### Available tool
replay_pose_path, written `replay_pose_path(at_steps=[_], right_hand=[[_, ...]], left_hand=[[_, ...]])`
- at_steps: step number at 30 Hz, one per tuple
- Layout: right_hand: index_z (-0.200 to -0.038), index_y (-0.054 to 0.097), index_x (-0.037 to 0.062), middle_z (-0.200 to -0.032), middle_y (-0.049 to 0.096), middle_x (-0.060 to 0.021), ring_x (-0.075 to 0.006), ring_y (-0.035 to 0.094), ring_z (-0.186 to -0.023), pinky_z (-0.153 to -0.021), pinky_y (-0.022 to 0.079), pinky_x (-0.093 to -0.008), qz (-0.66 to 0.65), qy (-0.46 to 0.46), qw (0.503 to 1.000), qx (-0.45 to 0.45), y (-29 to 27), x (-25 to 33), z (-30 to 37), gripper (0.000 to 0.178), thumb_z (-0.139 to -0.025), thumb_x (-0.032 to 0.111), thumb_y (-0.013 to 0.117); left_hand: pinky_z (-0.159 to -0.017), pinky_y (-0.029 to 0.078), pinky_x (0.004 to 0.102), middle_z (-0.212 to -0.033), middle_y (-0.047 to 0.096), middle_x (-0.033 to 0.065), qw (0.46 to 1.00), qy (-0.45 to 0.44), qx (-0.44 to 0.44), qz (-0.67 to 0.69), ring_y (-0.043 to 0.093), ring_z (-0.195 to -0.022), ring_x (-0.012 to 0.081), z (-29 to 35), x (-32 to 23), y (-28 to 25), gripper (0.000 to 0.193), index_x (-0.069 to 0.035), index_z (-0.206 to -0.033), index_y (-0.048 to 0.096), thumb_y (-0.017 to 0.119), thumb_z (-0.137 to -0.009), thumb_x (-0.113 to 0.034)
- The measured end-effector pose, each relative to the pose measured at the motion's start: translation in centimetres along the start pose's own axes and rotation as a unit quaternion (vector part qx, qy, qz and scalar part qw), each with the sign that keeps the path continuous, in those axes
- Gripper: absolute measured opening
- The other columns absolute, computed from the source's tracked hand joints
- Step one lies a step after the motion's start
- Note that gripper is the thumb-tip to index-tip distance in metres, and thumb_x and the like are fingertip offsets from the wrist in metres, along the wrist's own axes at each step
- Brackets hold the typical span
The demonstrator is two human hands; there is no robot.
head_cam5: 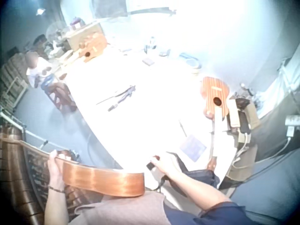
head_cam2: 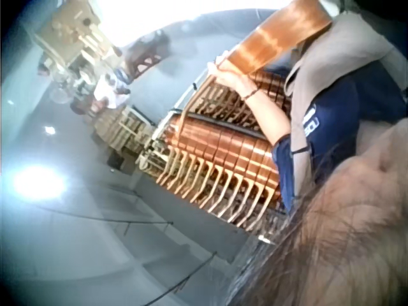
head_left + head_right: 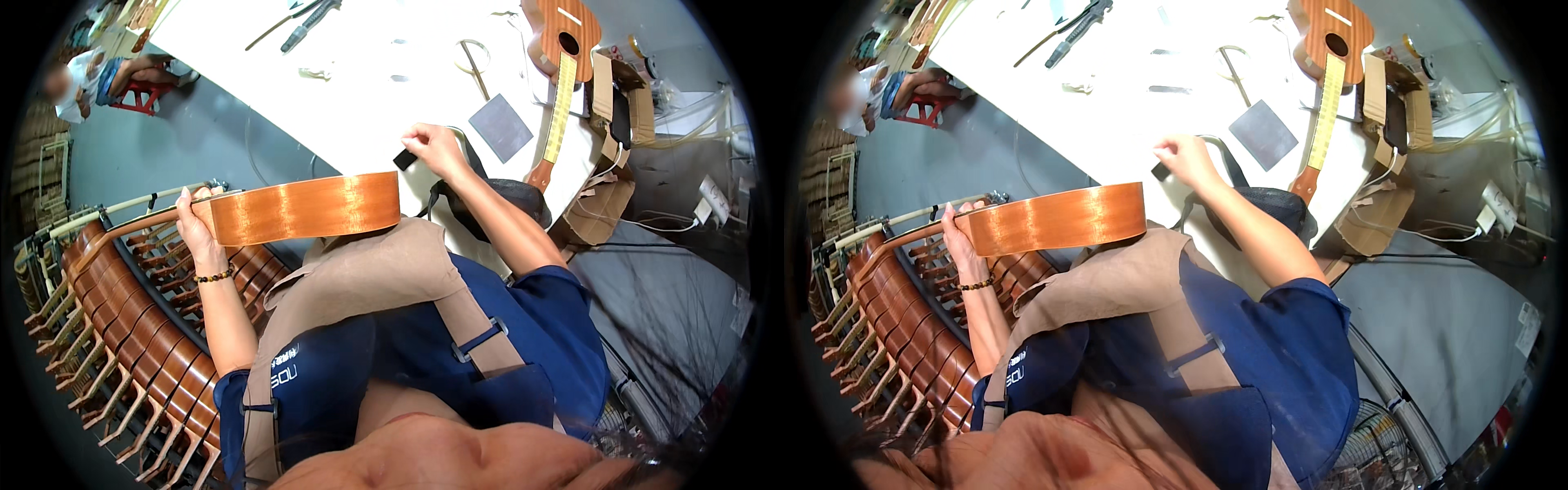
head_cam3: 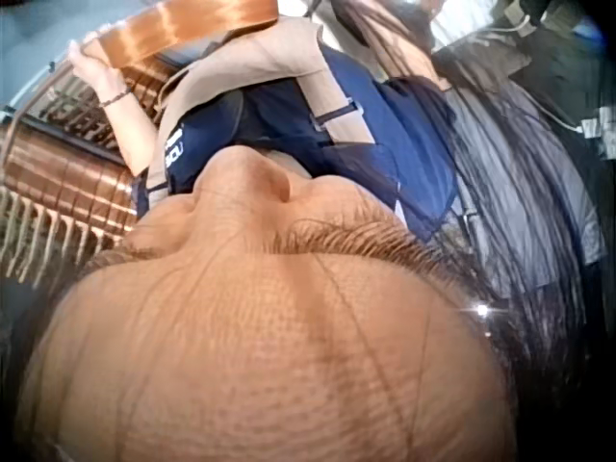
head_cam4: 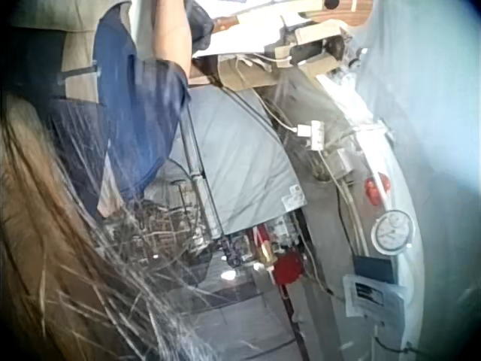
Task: The person sands the sides of a wooden ukulele body, wipes it with a cloth, marks locations on the back and headstock with a pen, and cleans the surface using a small tool.
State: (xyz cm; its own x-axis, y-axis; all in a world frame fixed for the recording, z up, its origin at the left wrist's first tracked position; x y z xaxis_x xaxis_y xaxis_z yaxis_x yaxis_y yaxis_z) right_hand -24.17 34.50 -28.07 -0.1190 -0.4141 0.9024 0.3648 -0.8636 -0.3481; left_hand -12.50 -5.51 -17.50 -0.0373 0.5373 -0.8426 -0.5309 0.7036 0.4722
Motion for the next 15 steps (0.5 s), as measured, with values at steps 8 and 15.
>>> replay_pose_path(at_steps=[8,15], right_hand=[[-0.079,0.062,0.0011,-0.068,0.061,-0.0107,-0.0199,0.055,-0.061,-0.060,0.045,-0.0317,0.096,0.018,0.989,-0.114,-3.7,-1.8,-7.1,0.018,-0.080,0.019,0.065],[-0.084,0.065,0.0053,-0.083,0.065,-0.0139,-0.0307,0.062,-0.079,-0.070,0.048,-0.0372,0.072,-0.018,0.985,-0.157,-4.1,-0.7,-12.1,0.013,-0.080,0.017,0.061]], left_hand=[[-0.075,0.050,0.0401,-0.070,0.054,0.0083,0.994,0.050,-0.077,-0.055,0.055,-0.068,0.0214,-1.5,1.1,1.9,0.017,-0.006,-0.084,0.047,0.055,-0.091,-0.018],[-0.073,0.050,0.0381,-0.070,0.052,0.0061,0.992,0.032,-0.112,-0.047,0.053,-0.068,0.0201,-3.3,1.6,0.3,0.015,-0.008,-0.087,0.047,0.056,-0.091,-0.019]])
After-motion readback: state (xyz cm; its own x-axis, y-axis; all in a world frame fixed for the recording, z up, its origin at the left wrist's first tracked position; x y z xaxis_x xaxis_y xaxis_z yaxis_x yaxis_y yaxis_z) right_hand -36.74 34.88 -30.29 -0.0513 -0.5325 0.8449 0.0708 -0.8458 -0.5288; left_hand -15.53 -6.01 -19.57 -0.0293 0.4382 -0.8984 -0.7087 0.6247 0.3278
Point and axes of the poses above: each hand's wrist, its own z-axis away from the middle knuckle, its own y-axis out of the palm, x = y × z, the point moved 7 cm from there along -z, towards the middle knuckle
